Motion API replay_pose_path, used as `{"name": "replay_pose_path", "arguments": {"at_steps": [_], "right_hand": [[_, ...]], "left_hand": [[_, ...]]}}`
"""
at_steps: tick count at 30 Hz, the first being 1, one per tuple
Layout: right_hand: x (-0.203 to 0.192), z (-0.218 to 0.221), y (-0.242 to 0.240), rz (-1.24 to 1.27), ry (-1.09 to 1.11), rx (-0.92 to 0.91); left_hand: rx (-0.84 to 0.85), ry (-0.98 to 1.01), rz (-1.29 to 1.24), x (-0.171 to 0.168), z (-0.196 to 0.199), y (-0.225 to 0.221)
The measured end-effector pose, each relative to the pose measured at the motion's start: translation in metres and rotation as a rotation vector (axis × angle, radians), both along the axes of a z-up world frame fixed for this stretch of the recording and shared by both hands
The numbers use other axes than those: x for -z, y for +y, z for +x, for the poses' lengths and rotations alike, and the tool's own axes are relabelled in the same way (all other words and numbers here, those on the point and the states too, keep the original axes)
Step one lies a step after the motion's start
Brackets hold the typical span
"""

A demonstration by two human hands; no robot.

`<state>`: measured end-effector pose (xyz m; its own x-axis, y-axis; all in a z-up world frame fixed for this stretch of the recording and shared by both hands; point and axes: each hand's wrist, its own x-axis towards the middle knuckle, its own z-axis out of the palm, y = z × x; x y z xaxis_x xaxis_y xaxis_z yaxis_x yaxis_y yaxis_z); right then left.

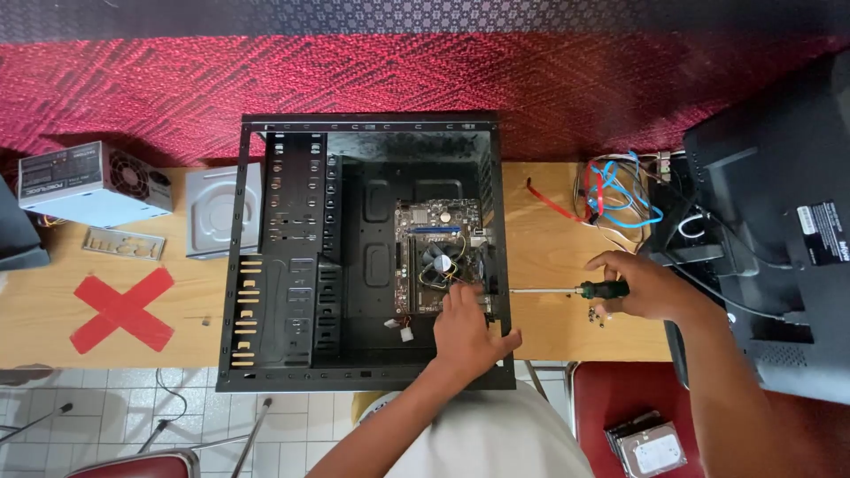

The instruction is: Using a screwdriver to install a CPU fan and secure a motherboard inside a desktop computer case.

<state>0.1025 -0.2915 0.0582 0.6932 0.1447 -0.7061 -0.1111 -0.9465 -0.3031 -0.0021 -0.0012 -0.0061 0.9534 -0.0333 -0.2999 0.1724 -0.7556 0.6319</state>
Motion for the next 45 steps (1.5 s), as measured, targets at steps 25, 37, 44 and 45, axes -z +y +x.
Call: {"name": "replay_pose_path", "arguments": {"at_steps": [25, 37, 44, 45], "right_hand": [[0.023, -0.001, 0.0, -0.15, 0.053, -0.069], [0.017, 0.004, -0.009, -0.013, -0.058, -0.025], [-0.008, 0.006, 0.006, -0.088, 0.003, -0.021], [-0.009, 0.006, 0.007, -0.138, 0.046, -0.018]], "left_hand": [[0.123, -0.049, -0.178, 0.009, 0.004, 0.005], [0.101, -0.062, -0.234, 0.005, 0.004, 0.005], [0.04, -0.062, -0.105, 0.011, 0.003, -0.003], [0.045, -0.057, -0.105, 0.009, 0.003, -0.003]]}}
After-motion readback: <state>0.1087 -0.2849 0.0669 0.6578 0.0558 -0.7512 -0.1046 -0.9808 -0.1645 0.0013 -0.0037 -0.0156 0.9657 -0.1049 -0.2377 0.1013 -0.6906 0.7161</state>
